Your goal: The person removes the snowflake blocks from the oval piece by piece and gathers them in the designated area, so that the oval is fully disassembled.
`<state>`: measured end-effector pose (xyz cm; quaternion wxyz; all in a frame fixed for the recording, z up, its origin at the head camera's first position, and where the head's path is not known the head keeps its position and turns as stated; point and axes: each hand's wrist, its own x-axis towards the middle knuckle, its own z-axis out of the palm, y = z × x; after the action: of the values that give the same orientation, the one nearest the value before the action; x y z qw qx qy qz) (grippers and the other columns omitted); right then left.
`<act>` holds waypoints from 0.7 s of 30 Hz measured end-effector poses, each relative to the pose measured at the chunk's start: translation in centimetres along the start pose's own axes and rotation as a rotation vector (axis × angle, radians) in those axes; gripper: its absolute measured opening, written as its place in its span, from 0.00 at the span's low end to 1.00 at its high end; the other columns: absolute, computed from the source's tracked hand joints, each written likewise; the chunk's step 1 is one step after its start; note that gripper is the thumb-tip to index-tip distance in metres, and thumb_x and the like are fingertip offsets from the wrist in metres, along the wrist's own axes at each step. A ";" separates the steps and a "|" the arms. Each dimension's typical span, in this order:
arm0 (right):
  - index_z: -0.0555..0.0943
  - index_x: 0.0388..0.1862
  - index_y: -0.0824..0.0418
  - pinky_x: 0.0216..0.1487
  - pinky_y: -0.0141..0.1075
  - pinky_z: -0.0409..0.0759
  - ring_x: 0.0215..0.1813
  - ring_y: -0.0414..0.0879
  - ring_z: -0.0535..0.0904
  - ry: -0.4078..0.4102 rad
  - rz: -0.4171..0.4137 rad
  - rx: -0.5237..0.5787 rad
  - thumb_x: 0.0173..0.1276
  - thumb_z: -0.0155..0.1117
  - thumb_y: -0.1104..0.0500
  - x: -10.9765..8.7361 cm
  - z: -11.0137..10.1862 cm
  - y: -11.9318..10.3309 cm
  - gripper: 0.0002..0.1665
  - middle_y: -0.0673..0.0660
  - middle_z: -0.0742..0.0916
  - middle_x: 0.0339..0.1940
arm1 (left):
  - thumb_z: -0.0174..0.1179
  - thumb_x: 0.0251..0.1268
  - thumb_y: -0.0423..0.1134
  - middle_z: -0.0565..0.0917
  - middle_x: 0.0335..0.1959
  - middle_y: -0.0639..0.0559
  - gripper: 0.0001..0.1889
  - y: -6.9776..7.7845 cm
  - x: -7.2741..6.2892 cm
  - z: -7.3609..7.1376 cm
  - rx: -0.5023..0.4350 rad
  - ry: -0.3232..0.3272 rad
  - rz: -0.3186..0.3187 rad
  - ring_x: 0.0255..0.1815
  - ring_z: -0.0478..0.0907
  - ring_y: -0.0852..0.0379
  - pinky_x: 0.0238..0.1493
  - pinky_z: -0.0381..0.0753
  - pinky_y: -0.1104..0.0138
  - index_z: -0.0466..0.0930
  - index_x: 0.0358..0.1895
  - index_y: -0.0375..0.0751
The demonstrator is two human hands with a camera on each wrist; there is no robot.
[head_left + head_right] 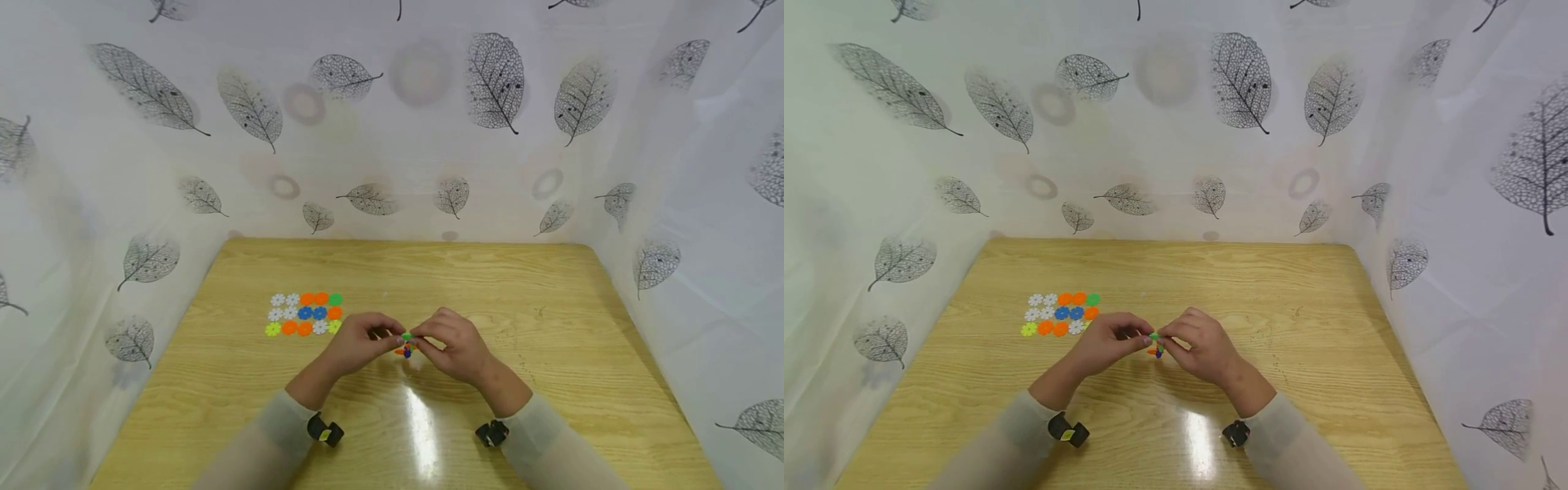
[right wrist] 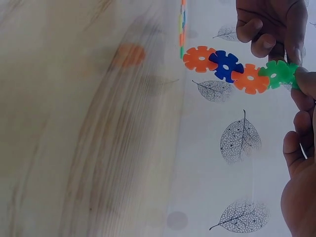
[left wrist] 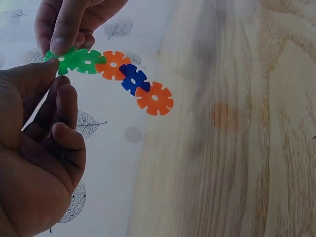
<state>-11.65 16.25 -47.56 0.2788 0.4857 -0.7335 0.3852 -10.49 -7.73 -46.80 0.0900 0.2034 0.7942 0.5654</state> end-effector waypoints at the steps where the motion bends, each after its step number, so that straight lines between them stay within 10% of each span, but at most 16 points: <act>1: 0.90 0.41 0.60 0.38 0.34 0.80 0.35 0.41 0.82 -0.002 0.002 -0.001 0.50 0.82 0.70 0.0 0.0 0.0 0.18 0.49 0.91 0.36 | 0.69 0.70 0.36 0.88 0.40 0.55 0.05 0.0 0.0 0.1 0.007 0.002 -0.002 0.38 0.83 0.53 0.38 0.83 0.63 0.90 0.45 0.46; 14: 0.89 0.42 0.60 0.41 0.36 0.80 0.38 0.43 0.82 -0.007 0.031 0.011 0.64 0.78 0.62 -0.2 0.2 0.1 0.08 0.49 0.90 0.37 | 0.69 0.70 0.34 0.88 0.39 0.52 0.04 1.0 -0.3 0.0 -0.005 0.034 0.011 0.35 0.81 0.52 0.34 0.81 0.66 0.90 0.44 0.43; 21: 0.87 0.49 0.62 0.47 0.41 0.79 0.46 0.47 0.81 -0.049 0.113 0.020 0.56 0.84 0.58 -0.4 0.1 0.1 0.23 0.54 0.90 0.44 | 0.67 0.70 0.31 0.88 0.36 0.46 0.04 1.3 -0.4 -0.3 -0.040 0.051 -0.034 0.30 0.77 0.55 0.31 0.77 0.69 0.89 0.43 0.37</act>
<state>-11.61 16.41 -48.01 0.2335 0.4555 -0.7625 0.3957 -9.99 -7.76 -45.56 0.0832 0.1734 0.7881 0.5847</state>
